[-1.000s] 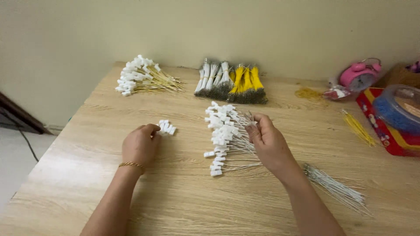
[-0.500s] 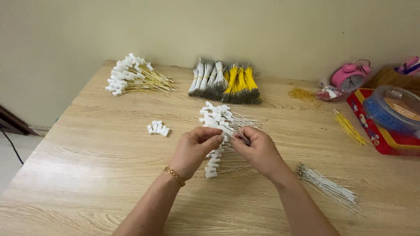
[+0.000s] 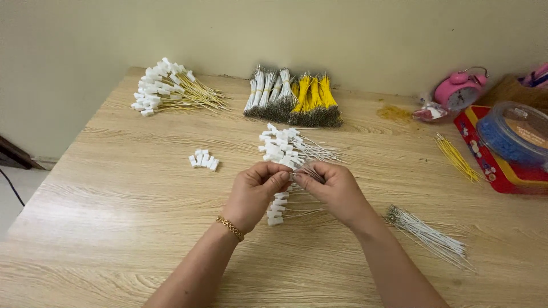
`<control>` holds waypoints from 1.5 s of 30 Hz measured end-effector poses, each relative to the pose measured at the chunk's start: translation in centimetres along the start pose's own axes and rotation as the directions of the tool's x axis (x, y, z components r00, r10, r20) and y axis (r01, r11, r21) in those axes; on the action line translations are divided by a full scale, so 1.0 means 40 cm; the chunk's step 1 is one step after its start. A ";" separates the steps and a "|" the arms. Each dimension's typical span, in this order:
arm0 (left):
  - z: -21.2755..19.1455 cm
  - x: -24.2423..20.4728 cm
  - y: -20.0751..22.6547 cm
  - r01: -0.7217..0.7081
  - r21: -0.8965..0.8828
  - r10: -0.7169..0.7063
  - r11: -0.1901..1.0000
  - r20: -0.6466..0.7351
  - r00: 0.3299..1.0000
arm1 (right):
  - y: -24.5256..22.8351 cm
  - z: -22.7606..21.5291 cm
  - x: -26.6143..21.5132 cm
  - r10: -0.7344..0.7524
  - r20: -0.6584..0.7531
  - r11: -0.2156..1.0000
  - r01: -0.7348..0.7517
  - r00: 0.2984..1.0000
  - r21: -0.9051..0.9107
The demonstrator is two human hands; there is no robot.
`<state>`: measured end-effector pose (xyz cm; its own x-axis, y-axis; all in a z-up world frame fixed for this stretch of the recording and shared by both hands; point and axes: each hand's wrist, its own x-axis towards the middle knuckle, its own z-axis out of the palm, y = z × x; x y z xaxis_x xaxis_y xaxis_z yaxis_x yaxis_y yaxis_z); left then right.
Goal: Assemble small white plastic components onto thin metal wires.
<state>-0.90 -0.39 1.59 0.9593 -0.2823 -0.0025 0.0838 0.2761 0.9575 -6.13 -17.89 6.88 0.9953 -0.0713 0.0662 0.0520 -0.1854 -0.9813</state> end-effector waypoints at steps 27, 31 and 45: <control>-0.017 -0.001 0.001 0.123 -0.428 -0.131 0.895 0.012 0.991 | -0.019 0.013 -0.014 -0.414 -0.085 0.840 0.344 0.906 -0.420; -0.024 0.006 -0.009 0.124 -0.433 -0.129 0.893 0.017 0.992 | -0.015 0.010 -0.016 -0.402 -0.089 0.847 0.333 0.911 -0.413; -0.018 -0.001 0.011 0.144 -0.464 -0.141 0.874 0.042 0.989 | 0.014 -0.003 -0.011 -0.094 0.014 0.962 0.094 0.996 -0.256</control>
<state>-0.70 0.38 1.79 0.9257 -0.3568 -0.1256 0.3369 0.6268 0.7026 -6.57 -18.08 6.31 0.9870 -0.0401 0.1554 0.1227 -0.4359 -0.8916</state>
